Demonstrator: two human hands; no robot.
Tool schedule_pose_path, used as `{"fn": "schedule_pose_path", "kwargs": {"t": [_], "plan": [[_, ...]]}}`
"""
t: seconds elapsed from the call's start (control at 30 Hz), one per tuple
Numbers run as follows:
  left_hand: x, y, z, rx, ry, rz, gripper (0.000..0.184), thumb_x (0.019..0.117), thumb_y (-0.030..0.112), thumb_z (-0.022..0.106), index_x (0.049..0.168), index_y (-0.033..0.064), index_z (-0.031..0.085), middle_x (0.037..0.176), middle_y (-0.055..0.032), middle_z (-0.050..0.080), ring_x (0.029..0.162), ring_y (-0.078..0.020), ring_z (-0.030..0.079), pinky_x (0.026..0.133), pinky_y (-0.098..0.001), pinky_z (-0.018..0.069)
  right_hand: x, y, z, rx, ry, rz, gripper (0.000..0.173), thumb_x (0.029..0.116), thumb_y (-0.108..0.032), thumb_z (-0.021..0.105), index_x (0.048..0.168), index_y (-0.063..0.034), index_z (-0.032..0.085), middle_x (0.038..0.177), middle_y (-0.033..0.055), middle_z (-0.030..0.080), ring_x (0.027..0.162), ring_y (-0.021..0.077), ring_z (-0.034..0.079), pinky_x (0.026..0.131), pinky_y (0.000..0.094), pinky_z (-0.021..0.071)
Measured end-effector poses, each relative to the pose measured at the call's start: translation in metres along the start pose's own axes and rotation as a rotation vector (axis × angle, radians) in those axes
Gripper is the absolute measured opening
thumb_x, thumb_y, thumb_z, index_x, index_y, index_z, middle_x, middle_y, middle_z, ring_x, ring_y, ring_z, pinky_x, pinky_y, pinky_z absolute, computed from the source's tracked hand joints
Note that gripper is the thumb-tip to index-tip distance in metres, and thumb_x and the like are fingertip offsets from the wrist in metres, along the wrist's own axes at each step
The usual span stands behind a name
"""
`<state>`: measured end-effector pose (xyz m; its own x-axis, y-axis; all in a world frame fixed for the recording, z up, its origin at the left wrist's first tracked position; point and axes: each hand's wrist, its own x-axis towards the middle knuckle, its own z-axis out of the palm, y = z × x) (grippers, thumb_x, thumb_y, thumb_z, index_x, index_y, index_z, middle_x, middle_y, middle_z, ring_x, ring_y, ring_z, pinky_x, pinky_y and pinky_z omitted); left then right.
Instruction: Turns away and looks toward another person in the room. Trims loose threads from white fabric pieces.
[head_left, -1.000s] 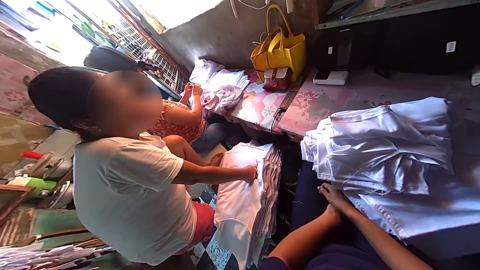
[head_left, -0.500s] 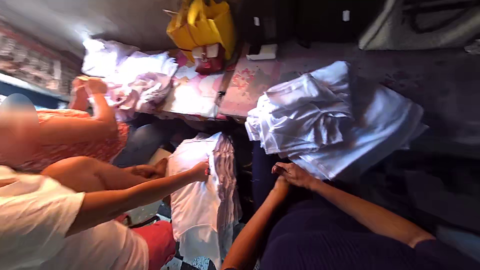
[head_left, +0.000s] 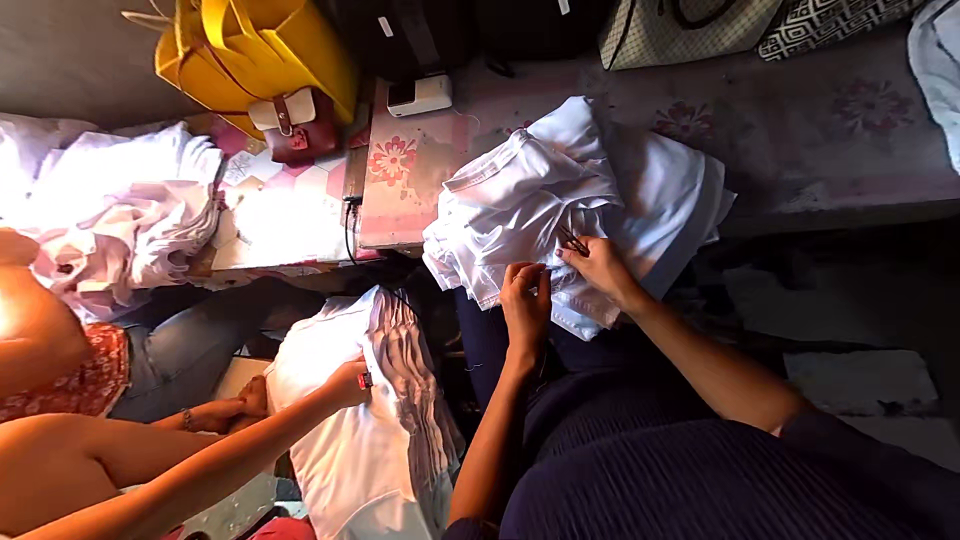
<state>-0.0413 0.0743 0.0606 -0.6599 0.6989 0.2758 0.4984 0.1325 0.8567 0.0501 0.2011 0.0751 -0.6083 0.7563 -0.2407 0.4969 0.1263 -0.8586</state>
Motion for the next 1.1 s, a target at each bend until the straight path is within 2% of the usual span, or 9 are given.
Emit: {"fn": "schedule_pose_path", "kwargs": {"t": [0.13, 0.2, 0.33, 0.47, 0.53, 0.63, 0.77, 0.87, 1.1], "plan": [[0.005, -0.021, 0.031, 0.039, 0.127, 0.052, 0.018, 0.0823, 0.001, 0.08, 0.097, -0.008, 0.075, 0.1, -0.0232, 0.066, 0.086, -0.0244, 0.069, 0.079, -0.0325, 0.0596, 0.005, 0.003, 0.009, 0.106, -0.028, 0.053, 0.019, 0.0986, -0.013, 0.068, 0.093, 0.0058, 0.067, 0.075, 0.0114, 0.058, 0.068, 0.0185, 0.052, 0.067, 0.0396, 0.046], [0.005, -0.029, 0.035, -0.005, 0.164, 0.069, 0.013, 0.0814, -0.003, 0.079, 0.094, -0.0061, 0.076, 0.099, -0.0213, 0.067, 0.088, -0.0215, 0.069, 0.08, -0.0297, 0.0597, 0.005, 0.009, 0.01, 0.213, -0.042, 0.063, 0.018, 0.0992, -0.013, 0.068, 0.091, 0.0032, 0.066, 0.072, 0.0057, 0.054, 0.063, 0.0116, 0.049, 0.062, 0.0316, 0.0432], [0.003, -0.031, 0.018, -0.197, 0.056, -0.17, 0.007, 0.0887, 0.002, 0.073, 0.093, -0.0007, 0.076, 0.102, -0.0107, 0.071, 0.093, -0.0115, 0.068, 0.083, -0.0266, 0.0574, 0.002, 0.016, 0.004, 0.508, -0.114, 0.145, 0.009, 0.0999, -0.008, 0.065, 0.093, -0.0026, 0.064, 0.06, -0.0058, 0.045, 0.046, 0.0002, 0.035, 0.045, 0.0171, 0.0308], [0.003, -0.027, 0.021, -0.215, 0.05, -0.119, 0.016, 0.0877, 0.001, 0.075, 0.102, -0.0048, 0.075, 0.106, -0.0167, 0.07, 0.097, -0.0156, 0.07, 0.087, -0.0272, 0.0589, 0.0, 0.012, 0.004, 0.554, -0.128, 0.169, 0.009, 0.0992, -0.007, 0.065, 0.092, -0.0023, 0.064, 0.06, -0.0063, 0.046, 0.048, 0.0002, 0.038, 0.047, 0.0171, 0.0329], [0.005, -0.03, 0.028, -0.164, 0.112, -0.039, 0.012, 0.0844, -0.002, 0.076, 0.096, -0.0063, 0.077, 0.101, -0.0197, 0.071, 0.093, -0.017, 0.071, 0.084, -0.026, 0.0598, 0.0, 0.011, 0.007, 0.54, -0.117, 0.157, 0.012, 0.0989, -0.007, 0.065, 0.088, -0.0027, 0.063, 0.058, -0.0074, 0.045, 0.047, -0.0004, 0.037, 0.047, 0.0169, 0.0322], [0.005, -0.031, 0.025, -0.224, 0.115, -0.118, 0.007, 0.0876, -0.001, 0.072, 0.091, -0.0043, 0.076, 0.099, -0.0147, 0.072, 0.091, -0.0113, 0.07, 0.083, -0.0225, 0.0577, -0.001, 0.011, 0.005, 0.547, -0.128, 0.153, 0.012, 0.0993, -0.006, 0.064, 0.088, -0.0026, 0.062, 0.058, -0.0072, 0.044, 0.047, -0.0004, 0.037, 0.046, 0.0167, 0.0315], [-0.005, -0.029, 0.023, -0.29, 0.173, 0.021, 0.026, 0.0876, -0.004, 0.071, 0.111, -0.0139, 0.065, 0.112, -0.0232, 0.067, 0.098, -0.0198, 0.071, 0.084, -0.031, 0.062, -0.003, 0.009, 0.002, 0.546, -0.1, 0.154, 0.009, 0.0986, -0.007, 0.065, 0.092, -0.0013, 0.065, 0.061, -0.0066, 0.048, 0.049, -0.0004, 0.039, 0.048, 0.0168, 0.0341], [-0.007, -0.024, 0.032, -0.162, 0.233, 0.186, 0.02, 0.0838, -0.005, 0.075, 0.101, -0.015, 0.071, 0.108, -0.0275, 0.067, 0.096, -0.0223, 0.072, 0.082, -0.0282, 0.0623, -0.005, 0.007, 0.004, 0.564, -0.086, 0.154, 0.011, 0.0981, -0.006, 0.066, 0.088, -0.0025, 0.065, 0.06, -0.0062, 0.05, 0.048, -0.0005, 0.04, 0.047, 0.0167, 0.0345], [-0.002, -0.033, 0.04, -0.176, 0.228, 0.055, 0.009, 0.0845, -0.007, 0.07, 0.092, -0.0098, 0.075, 0.1, -0.0218, 0.073, 0.092, -0.0155, 0.073, 0.081, -0.022, 0.0592, -0.01, 0.005, 0.014, 0.545, -0.016, 0.075, 0.014, 0.0955, -0.004, 0.067, 0.082, -0.0025, 0.064, 0.062, -0.0064, 0.05, 0.051, -0.0006, 0.04, 0.051, 0.0173, 0.0365]]}}
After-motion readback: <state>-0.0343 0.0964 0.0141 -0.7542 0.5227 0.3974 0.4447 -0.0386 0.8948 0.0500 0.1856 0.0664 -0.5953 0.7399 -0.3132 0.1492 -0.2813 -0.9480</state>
